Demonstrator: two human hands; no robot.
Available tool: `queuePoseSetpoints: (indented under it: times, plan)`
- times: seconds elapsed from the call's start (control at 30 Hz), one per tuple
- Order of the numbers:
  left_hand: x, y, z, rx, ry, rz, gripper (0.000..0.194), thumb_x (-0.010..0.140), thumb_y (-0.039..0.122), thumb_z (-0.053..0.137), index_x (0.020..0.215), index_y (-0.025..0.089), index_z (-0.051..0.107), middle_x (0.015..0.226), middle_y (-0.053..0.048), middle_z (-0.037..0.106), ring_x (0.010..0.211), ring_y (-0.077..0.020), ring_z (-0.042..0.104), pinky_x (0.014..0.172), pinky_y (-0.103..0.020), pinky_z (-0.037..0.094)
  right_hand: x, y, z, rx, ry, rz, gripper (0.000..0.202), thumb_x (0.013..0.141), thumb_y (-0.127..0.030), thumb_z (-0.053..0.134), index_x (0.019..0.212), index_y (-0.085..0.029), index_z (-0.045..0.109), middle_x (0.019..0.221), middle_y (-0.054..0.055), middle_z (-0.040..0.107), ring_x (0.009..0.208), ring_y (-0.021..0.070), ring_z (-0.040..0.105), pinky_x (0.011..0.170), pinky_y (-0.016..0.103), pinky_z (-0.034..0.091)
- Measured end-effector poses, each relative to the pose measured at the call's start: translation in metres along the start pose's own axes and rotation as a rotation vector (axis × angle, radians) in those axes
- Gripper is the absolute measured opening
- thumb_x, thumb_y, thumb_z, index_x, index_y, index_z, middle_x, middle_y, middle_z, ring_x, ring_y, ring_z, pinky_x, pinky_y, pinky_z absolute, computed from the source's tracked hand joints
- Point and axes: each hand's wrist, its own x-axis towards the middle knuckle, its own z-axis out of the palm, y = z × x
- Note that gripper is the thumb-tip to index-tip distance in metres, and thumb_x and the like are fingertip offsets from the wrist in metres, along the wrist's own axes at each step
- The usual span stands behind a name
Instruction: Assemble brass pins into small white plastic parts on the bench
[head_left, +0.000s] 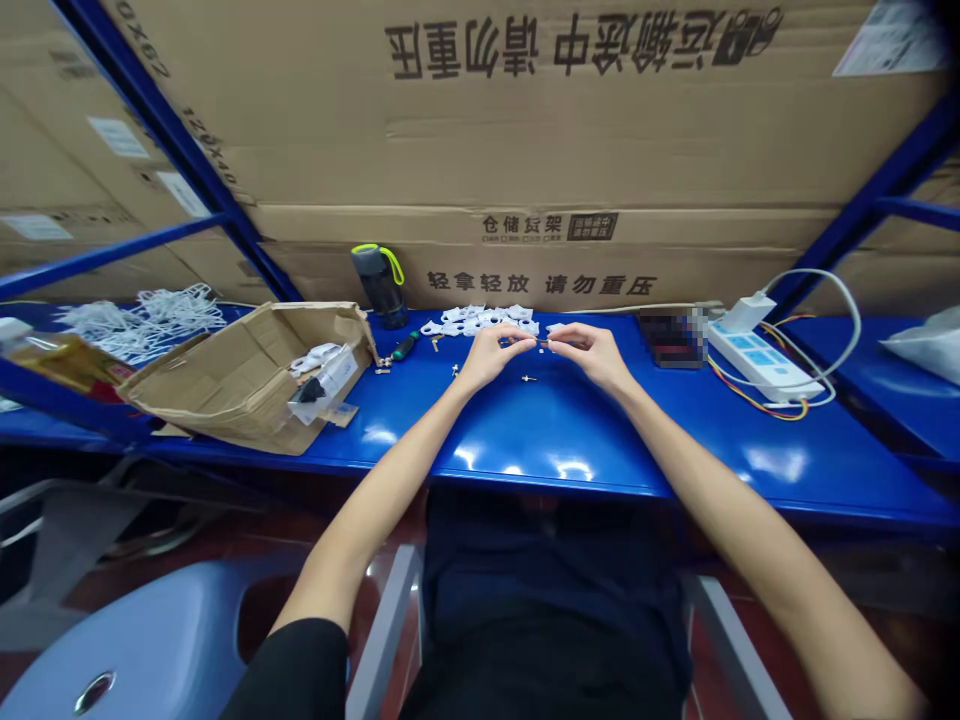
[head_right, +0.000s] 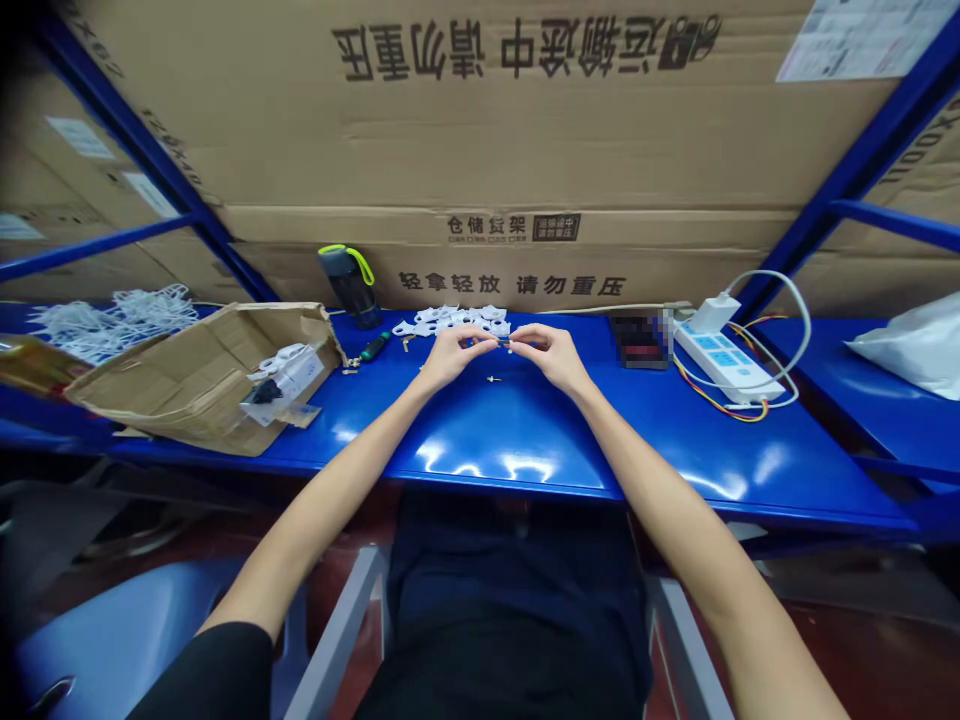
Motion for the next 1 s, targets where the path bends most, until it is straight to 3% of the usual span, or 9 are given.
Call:
queuePoseSetpoints:
  times: [0.2,0.53,0.83,1.0]
  plan:
    - [-0.001,0.0005,0.0,0.034,-0.004,-0.004,0.02,0.092,0.04,0.078,0.095,0.021,0.083,0.098,-0.006,0.078,0.087,-0.0203,0.067,0.087,-0.037,0.055,-0.0004,-0.0016,0.0006,-0.03,0.0,0.005,0.046,0.073,-0.062,0.087,0.096,-0.023,0.08,0.103,0.007,0.081,0.099,0.0295,0.078,0.098,0.046,0.061]
    - [-0.0028,0.0031,0.0006,0.007,0.013,0.04,0.008,0.091,0.027,0.079,0.095,0.021,0.083,0.097,-0.006,0.078,0.086,-0.0203,0.067,0.086,-0.036,0.054,-0.0004,0.0019,-0.0002,-0.014,-0.014,0.009,0.041,0.076,-0.054,0.088,0.099,-0.022,0.08,0.104,0.007,0.081,0.101,0.0297,0.078,0.099,0.044,0.06]
    - [-0.0038,0.0032,0.002,0.022,0.029,0.017,0.017,0.093,0.037,0.077,0.095,0.021,0.083,0.099,-0.006,0.078,0.088,-0.0208,0.067,0.089,-0.038,0.055,-0.0018,-0.0011,0.0011,-0.02,-0.014,0.038,0.041,0.075,-0.056,0.087,0.098,-0.023,0.081,0.106,0.007,0.081,0.104,0.0314,0.077,0.104,0.048,0.059]
    - [-0.0037,0.004,0.0028,0.019,0.029,0.028,0.014,0.093,0.034,0.078,0.095,0.021,0.083,0.098,-0.006,0.078,0.088,-0.0202,0.066,0.089,-0.038,0.054,-0.0016,-0.0024,0.0024,-0.002,-0.016,0.051,0.041,0.074,-0.056,0.088,0.096,-0.022,0.08,0.105,0.008,0.081,0.103,0.0307,0.078,0.103,0.047,0.059]
